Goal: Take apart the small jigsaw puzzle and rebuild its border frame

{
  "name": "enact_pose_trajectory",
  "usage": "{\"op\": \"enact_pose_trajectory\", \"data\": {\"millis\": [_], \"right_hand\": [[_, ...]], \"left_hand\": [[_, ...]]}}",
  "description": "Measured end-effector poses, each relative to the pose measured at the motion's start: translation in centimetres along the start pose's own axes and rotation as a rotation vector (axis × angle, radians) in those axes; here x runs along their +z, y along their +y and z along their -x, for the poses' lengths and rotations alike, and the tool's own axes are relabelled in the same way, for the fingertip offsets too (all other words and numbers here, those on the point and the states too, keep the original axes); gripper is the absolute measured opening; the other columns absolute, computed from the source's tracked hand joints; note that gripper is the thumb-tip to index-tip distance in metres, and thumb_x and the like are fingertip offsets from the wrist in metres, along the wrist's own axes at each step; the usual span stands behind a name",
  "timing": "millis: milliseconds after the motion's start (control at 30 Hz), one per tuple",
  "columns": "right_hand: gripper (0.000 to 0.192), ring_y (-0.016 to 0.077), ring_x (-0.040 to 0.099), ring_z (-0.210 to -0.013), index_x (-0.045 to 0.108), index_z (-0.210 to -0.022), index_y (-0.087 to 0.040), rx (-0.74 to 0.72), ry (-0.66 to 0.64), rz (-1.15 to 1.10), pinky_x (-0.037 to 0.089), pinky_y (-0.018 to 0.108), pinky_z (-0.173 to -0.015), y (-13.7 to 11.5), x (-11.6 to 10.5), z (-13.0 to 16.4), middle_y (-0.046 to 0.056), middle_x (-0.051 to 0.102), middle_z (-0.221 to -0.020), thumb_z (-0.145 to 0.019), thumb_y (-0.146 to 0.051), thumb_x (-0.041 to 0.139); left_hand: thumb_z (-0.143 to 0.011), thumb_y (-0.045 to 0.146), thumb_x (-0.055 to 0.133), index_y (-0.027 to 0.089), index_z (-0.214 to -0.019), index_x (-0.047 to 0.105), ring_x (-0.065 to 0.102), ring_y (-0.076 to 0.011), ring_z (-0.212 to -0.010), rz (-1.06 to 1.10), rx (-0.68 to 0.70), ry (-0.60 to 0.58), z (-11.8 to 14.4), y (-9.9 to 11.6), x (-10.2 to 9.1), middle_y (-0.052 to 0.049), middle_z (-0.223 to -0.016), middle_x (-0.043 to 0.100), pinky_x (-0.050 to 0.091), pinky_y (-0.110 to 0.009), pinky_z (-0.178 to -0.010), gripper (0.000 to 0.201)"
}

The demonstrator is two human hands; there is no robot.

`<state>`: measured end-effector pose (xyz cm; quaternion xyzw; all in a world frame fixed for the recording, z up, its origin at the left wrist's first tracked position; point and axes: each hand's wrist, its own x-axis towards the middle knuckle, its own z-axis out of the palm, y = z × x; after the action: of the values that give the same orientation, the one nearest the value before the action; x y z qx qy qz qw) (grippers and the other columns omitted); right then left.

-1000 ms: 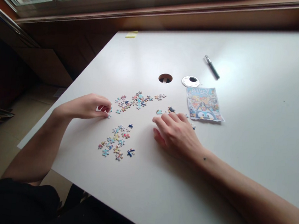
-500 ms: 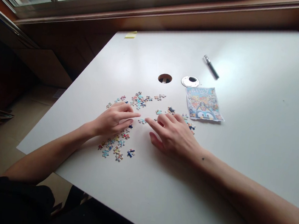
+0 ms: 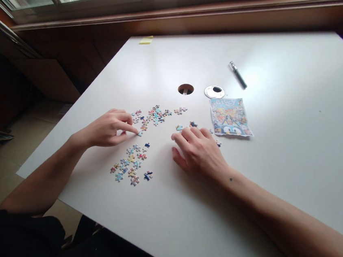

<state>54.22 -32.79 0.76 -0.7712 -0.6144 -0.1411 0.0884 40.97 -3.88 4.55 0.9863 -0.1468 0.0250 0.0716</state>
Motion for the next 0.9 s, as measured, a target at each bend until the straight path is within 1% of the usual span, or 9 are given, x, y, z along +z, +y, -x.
{"op": "enact_pose_trajectory", "data": {"millis": [133, 267, 333, 400, 467, 533, 633, 767, 900], "right_hand": [[0.033, 0.0204, 0.05, -0.081, 0.058, -0.126, -0.021, -0.103, 0.01, -0.043, 0.032, 0.033, -0.077, -0.4, 0.1, -0.2, 0.007, 0.061, -0.094, -0.095, -0.032, 0.051], [0.036, 0.0204, 0.049, -0.081, 0.059, -0.129, -0.022, -0.114, 0.014, -0.025, 0.031, 0.033, -0.076, -0.5, 0.1, -0.3, 0.007, 0.06, -0.094, -0.095, -0.034, 0.052], [0.03, 0.0208, 0.05, -0.083, 0.064, -0.12, -0.021, -0.101, 0.02, -0.013, 0.031, 0.034, -0.077, -0.4, 0.0, -0.3, 0.008, 0.061, -0.093, -0.096, -0.033, 0.052], [0.023, 0.0205, 0.051, -0.082, 0.068, -0.106, -0.02, -0.068, 0.029, 0.009, 0.031, 0.034, -0.076, -0.2, -0.1, -0.2, 0.007, 0.062, -0.089, -0.096, -0.032, 0.051], [0.021, 0.0197, 0.051, -0.079, 0.067, -0.089, -0.019, -0.021, 0.044, 0.048, 0.031, 0.034, -0.076, 0.1, -0.1, -0.1, 0.006, 0.062, -0.083, -0.096, -0.03, 0.05], [0.024, 0.0194, 0.05, -0.077, 0.062, -0.078, -0.018, 0.023, 0.057, 0.093, 0.03, 0.034, -0.075, 0.4, -0.1, 0.0, 0.005, 0.061, -0.077, -0.095, -0.028, 0.05], [0.024, 0.0199, 0.051, -0.077, 0.059, -0.075, -0.018, 0.06, 0.064, 0.123, 0.03, 0.035, -0.076, 0.7, -0.1, 0.1, 0.005, 0.061, -0.074, -0.095, -0.027, 0.049], [0.017, 0.0203, 0.054, -0.079, 0.062, -0.085, -0.018, 0.048, 0.074, 0.095, 0.031, 0.035, -0.077, 0.7, -0.1, 0.2, 0.004, 0.064, -0.078, -0.094, -0.026, 0.05], [0.015, 0.0193, 0.054, -0.077, 0.062, -0.088, -0.018, 0.008, 0.089, 0.072, 0.031, 0.034, -0.077, 0.5, -0.3, 0.1, 0.003, 0.064, -0.079, -0.093, -0.025, 0.051]], "left_hand": [[-0.084, 0.016, 0.052, 0.033, -0.137, 0.057, 0.055, -0.0203, -0.097, 0.008, 0.088, -0.065, -1.0, 2.6, 1.6, -0.004, -0.1, 0.06, 0.038, -0.036, -0.092, 0.055], [-0.088, 0.02, 0.049, 0.031, -0.142, 0.051, 0.054, -0.0211, -0.096, 0.018, 0.123, -0.044, -1.6, 3.7, 2.0, -0.005, -0.102, 0.06, 0.038, -0.038, -0.092, 0.056], [-0.088, 0.017, 0.047, 0.027, -0.134, 0.058, 0.055, -0.0205, -0.096, 0.053, 0.086, 0.031, -1.2, 2.8, 1.1, -0.005, -0.102, 0.061, 0.038, -0.038, -0.091, 0.049], [-0.086, 0.014, 0.047, 0.023, -0.115, 0.068, 0.056, -0.0201, -0.096, 0.066, -0.024, 0.166, -0.5, 1.0, -0.2, -0.004, -0.098, 0.063, 0.039, -0.037, -0.092, 0.037], [-0.084, 0.014, 0.05, 0.021, -0.095, 0.072, 0.057, -0.0196, -0.09, 0.02, -0.13, 0.232, 0.4, -1.2, -1.3, -0.004, -0.092, 0.064, 0.04, -0.038, -0.091, 0.025], [-0.083, 0.016, 0.054, 0.021, -0.087, 0.071, 0.056, -0.0184, -0.082, -0.026, -0.17, 0.169, 1.0, -3.0, -1.8, -0.002, -0.084, 0.063, 0.041, -0.036, -0.086, 0.019], [-0.084, 0.018, 0.055, 0.021, -0.089, 0.069, 0.055, -0.0159, -0.076, -0.005, -0.178, 0.062, 1.5, -4.4, -1.7, -0.002, -0.084, 0.063, 0.042, -0.033, -0.079, 0.015], [-0.085, 0.022, 0.059, 0.021, -0.088, 0.062, 0.056, -0.0152, -0.077, 0.024, -0.161, 0.025, 1.3, -4.5, -1.0, 0.0, -0.083, 0.062, 0.042, -0.032, -0.083, 0.005], [-0.083, 0.022, 0.061, 0.021, -0.088, 0.059, 0.056, -0.0157, -0.081, 0.046, -0.137, 0.009, 0.9, -3.9, -0.9, 0.0, -0.086, 0.062, 0.04, -0.033, -0.086, 0.005]]}}
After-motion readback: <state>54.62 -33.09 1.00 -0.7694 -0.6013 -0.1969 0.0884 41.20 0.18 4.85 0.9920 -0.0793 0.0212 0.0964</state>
